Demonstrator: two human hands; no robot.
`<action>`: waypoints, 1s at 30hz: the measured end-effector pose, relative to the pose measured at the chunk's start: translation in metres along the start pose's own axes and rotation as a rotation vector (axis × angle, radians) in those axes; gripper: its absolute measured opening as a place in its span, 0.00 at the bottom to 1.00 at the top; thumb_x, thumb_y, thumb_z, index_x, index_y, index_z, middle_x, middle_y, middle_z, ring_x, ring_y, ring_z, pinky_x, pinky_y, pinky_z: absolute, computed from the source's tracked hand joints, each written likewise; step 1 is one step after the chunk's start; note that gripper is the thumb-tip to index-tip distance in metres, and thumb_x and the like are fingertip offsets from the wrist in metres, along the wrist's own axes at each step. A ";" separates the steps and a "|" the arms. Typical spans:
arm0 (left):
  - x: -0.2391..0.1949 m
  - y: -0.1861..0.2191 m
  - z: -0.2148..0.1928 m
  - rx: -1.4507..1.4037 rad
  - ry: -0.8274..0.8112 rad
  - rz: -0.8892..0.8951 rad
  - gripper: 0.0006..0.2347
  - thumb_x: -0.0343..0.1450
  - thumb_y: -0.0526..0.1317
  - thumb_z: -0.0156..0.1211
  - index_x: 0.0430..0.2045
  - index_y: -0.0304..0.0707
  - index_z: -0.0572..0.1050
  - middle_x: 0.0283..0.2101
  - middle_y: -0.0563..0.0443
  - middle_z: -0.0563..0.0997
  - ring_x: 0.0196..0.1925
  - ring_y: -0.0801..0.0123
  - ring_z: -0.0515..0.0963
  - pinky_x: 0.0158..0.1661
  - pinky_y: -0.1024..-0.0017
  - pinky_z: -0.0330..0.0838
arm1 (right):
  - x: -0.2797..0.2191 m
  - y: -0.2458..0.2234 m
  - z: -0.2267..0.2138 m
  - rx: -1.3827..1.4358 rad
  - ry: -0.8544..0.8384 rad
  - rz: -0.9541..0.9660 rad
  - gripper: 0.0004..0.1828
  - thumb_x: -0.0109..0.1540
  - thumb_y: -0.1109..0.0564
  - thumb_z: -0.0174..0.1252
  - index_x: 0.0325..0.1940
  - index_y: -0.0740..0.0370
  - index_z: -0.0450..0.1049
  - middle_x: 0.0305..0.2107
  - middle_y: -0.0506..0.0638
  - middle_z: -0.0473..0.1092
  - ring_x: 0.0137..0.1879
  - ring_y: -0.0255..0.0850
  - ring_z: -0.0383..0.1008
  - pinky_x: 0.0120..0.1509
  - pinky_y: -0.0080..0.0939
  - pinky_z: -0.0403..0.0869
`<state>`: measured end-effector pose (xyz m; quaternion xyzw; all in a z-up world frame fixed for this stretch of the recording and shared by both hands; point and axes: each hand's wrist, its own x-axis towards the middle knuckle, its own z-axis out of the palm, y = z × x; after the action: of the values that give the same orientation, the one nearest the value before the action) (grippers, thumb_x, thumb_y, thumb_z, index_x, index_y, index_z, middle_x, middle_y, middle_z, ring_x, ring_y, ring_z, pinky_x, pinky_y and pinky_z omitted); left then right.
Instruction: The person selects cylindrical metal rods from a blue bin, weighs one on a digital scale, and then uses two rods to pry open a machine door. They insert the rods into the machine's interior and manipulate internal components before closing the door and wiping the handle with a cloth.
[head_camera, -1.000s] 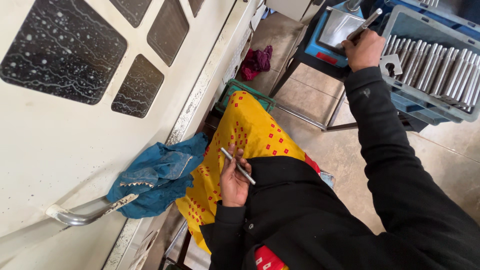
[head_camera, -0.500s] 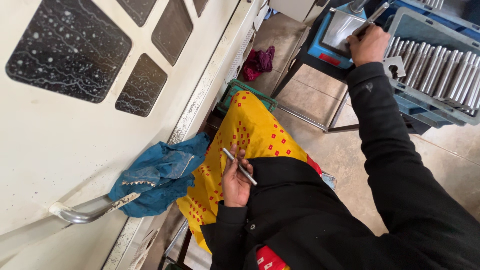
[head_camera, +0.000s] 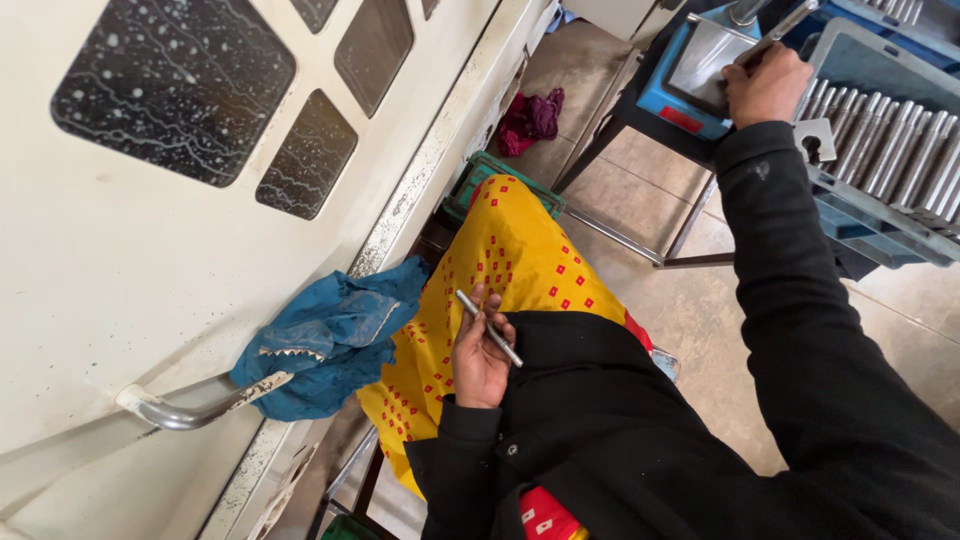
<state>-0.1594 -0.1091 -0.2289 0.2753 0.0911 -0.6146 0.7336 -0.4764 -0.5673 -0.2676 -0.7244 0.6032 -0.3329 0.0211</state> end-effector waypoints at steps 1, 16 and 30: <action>0.000 0.000 0.000 0.001 -0.003 -0.001 0.19 0.79 0.34 0.42 0.69 0.40 0.62 0.54 0.49 0.76 0.44 0.74 0.79 0.47 0.73 0.78 | 0.000 0.001 0.001 -0.015 0.007 -0.016 0.17 0.54 0.58 0.79 0.35 0.73 0.80 0.30 0.64 0.77 0.35 0.55 0.78 0.44 0.49 0.77; 0.001 0.002 0.003 0.016 0.014 0.015 0.19 0.79 0.33 0.42 0.68 0.39 0.63 0.54 0.48 0.76 0.44 0.75 0.79 0.46 0.73 0.78 | 0.008 0.008 0.010 0.032 -0.096 0.136 0.15 0.59 0.57 0.75 0.39 0.72 0.80 0.29 0.61 0.77 0.32 0.46 0.81 0.41 0.41 0.79; 0.002 0.001 -0.002 0.019 0.011 0.022 0.19 0.79 0.34 0.42 0.68 0.39 0.63 0.54 0.47 0.76 0.44 0.74 0.79 0.47 0.72 0.78 | 0.005 -0.007 0.002 0.024 -0.018 0.002 0.13 0.58 0.59 0.76 0.38 0.71 0.81 0.30 0.60 0.79 0.32 0.45 0.81 0.41 0.41 0.79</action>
<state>-0.1580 -0.1094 -0.2313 0.2866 0.0865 -0.6058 0.7371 -0.4695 -0.5700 -0.2638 -0.7264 0.5998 -0.3336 0.0357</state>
